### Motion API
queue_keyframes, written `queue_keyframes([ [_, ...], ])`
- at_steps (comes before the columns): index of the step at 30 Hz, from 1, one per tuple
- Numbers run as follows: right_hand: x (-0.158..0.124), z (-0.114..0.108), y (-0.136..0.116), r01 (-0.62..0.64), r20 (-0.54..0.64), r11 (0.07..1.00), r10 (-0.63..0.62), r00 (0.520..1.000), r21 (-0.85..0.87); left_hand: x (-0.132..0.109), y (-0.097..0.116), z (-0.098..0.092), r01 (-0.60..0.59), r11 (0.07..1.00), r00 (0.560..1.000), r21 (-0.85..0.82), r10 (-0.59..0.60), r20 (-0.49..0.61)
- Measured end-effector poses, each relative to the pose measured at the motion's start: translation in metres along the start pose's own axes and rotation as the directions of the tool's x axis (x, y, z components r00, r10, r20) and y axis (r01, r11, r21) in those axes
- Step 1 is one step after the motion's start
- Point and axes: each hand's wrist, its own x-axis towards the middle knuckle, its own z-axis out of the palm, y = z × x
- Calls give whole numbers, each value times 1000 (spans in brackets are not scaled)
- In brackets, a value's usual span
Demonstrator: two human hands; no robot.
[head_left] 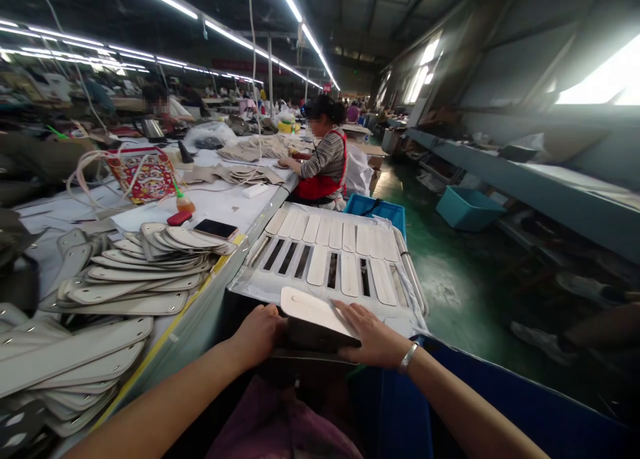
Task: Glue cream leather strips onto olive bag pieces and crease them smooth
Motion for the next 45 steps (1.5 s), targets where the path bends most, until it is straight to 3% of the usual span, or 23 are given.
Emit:
queue_keyframes([
  [4,7,-2,-2,55,-47,996,-58,997,-70,-1,3,7,-47,997,998,58,50,-37],
  [8,22,10,-14,49,-120,973,-78,990,-227,-21,-12,-4,128,988,991,81,-124,-55],
  [10,27,18,-18,64,-155,942,-121,980,-331,-39,-24,-6,244,970,958,-9,-243,-156],
  [13,28,28,-21,82,-186,884,-187,965,-461,-63,-37,5,408,860,847,-306,-481,-226],
  [15,27,34,-20,76,-210,847,-217,953,-527,-72,-40,19,477,750,786,-458,-597,-159],
  [17,27,39,-20,74,-229,816,-246,942,-573,-74,-39,34,495,683,768,-536,-633,-98],
  [22,34,54,-26,149,-171,768,-320,932,-623,-62,-37,50,448,621,790,-643,-612,-40],
  [27,32,60,-23,186,-158,731,-375,914,-656,-58,-38,49,481,414,781,-773,-602,164],
  [32,33,58,-20,276,-63,737,-396,916,-618,-60,-37,50,458,346,765,-819,-623,165],
  [35,38,60,-22,311,0,750,-382,924,-584,-60,-36,46,486,390,756,-782,-636,153],
  [37,43,61,-25,310,35,757,-356,934,-575,-59,-36,41,506,529,770,-681,-633,81],
  [40,47,63,-29,297,78,774,-307,948,-559,-55,-37,32,533,747,811,-397,-585,-12],
  [43,49,63,-31,255,82,808,-251,964,-532,-51,-38,22,513,852,859,-106,-511,45],
  [45,49,63,-31,223,79,831,-213,974,-510,-47,-36,14,435,900,895,13,-434,98],
])
